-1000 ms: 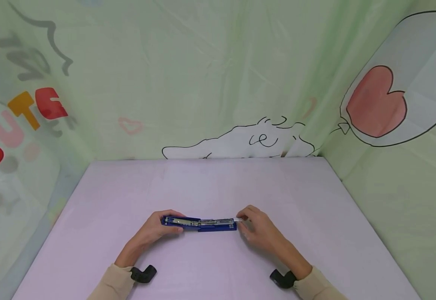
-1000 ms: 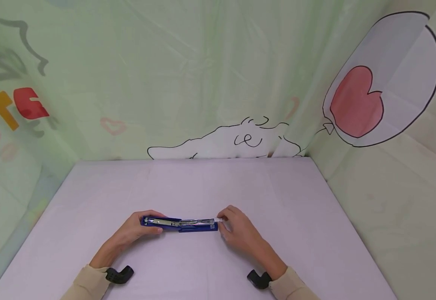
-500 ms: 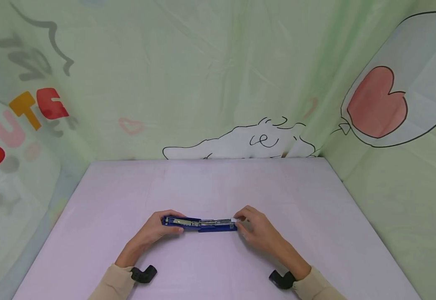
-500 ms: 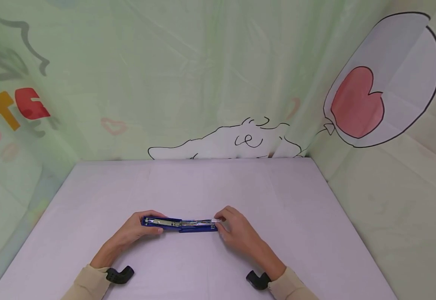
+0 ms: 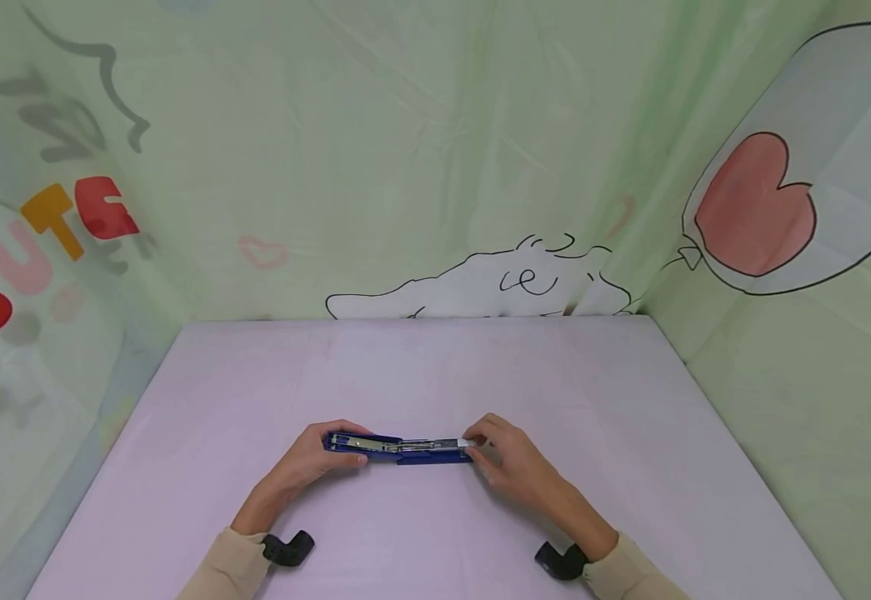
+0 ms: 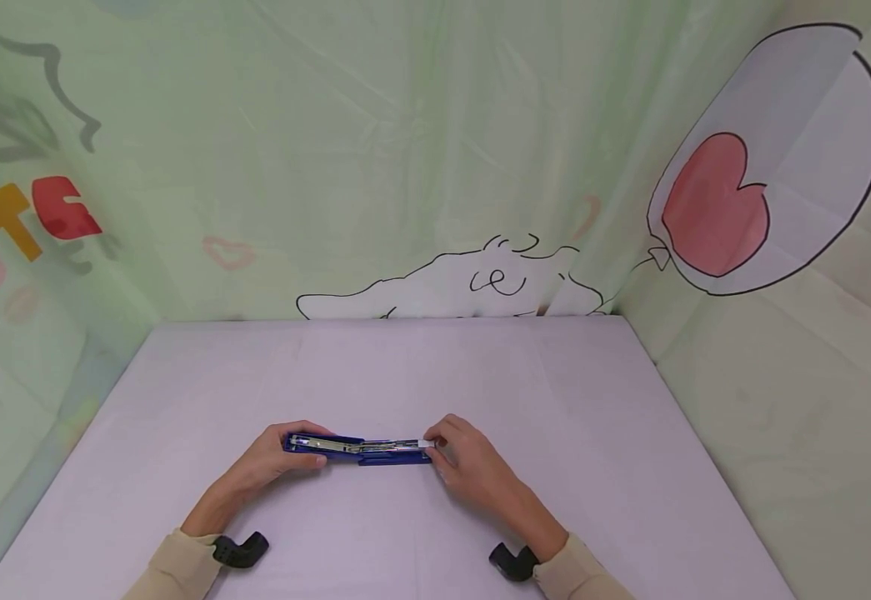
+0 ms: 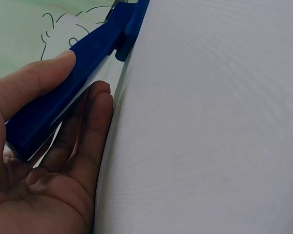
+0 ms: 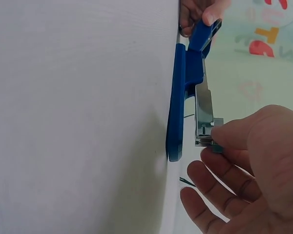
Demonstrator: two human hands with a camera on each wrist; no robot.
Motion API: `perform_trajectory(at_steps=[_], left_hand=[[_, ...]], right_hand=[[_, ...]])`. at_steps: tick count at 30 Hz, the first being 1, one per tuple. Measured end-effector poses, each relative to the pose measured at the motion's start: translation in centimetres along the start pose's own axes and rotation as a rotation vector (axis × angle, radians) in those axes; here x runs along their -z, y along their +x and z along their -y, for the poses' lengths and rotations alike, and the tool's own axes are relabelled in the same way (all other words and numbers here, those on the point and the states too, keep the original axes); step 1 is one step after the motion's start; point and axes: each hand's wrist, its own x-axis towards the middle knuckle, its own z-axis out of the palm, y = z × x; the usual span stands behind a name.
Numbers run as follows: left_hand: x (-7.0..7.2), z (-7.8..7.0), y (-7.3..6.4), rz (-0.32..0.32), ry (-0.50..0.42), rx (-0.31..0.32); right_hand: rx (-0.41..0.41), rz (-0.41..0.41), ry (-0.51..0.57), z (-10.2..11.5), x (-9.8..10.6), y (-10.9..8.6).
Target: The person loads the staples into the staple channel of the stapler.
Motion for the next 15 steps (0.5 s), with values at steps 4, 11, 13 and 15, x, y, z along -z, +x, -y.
perform_trajectory(at_steps=[4,11,13,15], left_hand=[[-0.02,-0.02,-0.02,-0.003,0.004,0.004],[-0.07,-0.03,-0.07,-0.004,0.0,0.003],[-0.07,-0.02,-0.07,-0.005,0.0,0.004],[-0.08,0.0,-0.07,-0.006,0.002,0.005]], right_hand=[[-0.02,0.002,-0.002,0.16,0.07,0.09],[-0.034,0.017,-0.009,0.3,0.0,0.22],[-0.031,0.018,-0.008,0.32,-0.04,0.25],[-0.031,0.019,-0.006,0.33,-0.08,0.28]])
